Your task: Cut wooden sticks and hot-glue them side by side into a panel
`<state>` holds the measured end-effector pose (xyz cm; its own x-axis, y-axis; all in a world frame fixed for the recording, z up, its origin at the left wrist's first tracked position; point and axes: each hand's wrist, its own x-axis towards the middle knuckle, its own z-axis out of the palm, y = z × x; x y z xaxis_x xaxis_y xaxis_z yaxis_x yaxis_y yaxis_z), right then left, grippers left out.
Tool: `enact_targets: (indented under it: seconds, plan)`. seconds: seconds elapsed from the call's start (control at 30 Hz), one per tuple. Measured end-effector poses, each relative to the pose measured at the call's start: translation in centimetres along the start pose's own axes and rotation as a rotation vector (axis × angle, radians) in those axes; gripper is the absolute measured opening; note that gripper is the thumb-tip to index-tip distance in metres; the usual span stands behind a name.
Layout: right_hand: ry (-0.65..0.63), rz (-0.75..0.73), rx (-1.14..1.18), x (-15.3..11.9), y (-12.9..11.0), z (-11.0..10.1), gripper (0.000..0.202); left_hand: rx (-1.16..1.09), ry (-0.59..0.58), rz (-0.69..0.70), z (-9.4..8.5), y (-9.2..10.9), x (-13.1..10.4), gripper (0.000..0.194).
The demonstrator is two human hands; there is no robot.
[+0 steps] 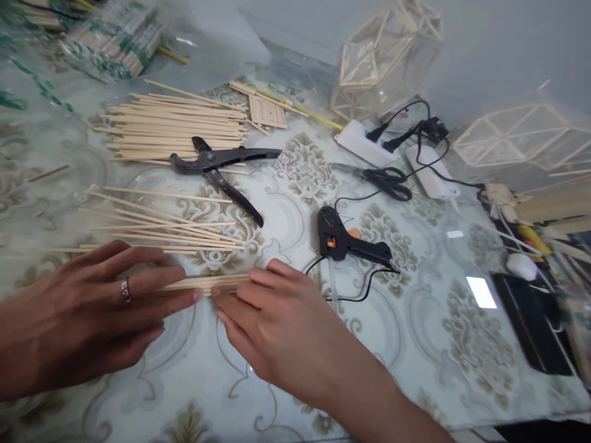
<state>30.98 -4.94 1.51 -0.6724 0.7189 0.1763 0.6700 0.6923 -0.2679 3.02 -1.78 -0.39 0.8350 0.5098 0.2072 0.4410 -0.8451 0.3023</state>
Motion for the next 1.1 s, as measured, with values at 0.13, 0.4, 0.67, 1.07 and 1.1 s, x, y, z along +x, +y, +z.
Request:
enact_targets:
  seconds: [0.13, 0.4, 0.67, 1.07, 1.1]
  plan:
    - [-0.019, -0.079, -0.146, -0.1, -0.9, 0.1, 0.029, 0.001, -0.002, 0.027, 0.0, -0.2, 0.0, 0.041]
    - [-0.033, -0.075, -0.125, -0.3, -1.2, 0.3, 0.029, -0.018, 0.003, 0.063, 0.2, -0.4, -0.4, 0.044]
    - [-0.017, -0.042, -0.093, -0.2, -1.2, 0.1, 0.032, 0.002, 0.047, 0.078, 0.6, -0.2, -0.2, 0.046]
    - [-0.052, 0.118, 0.249, 0.1, 0.5, -0.2, 0.021, 0.032, 0.009, 0.024, 0.6, 0.4, -0.4, 0.044]
    - [-0.048, 0.133, 0.282, 0.3, 0.5, -0.4, 0.022, 0.037, 0.015, 0.029, 0.7, 0.3, -0.4, 0.044]
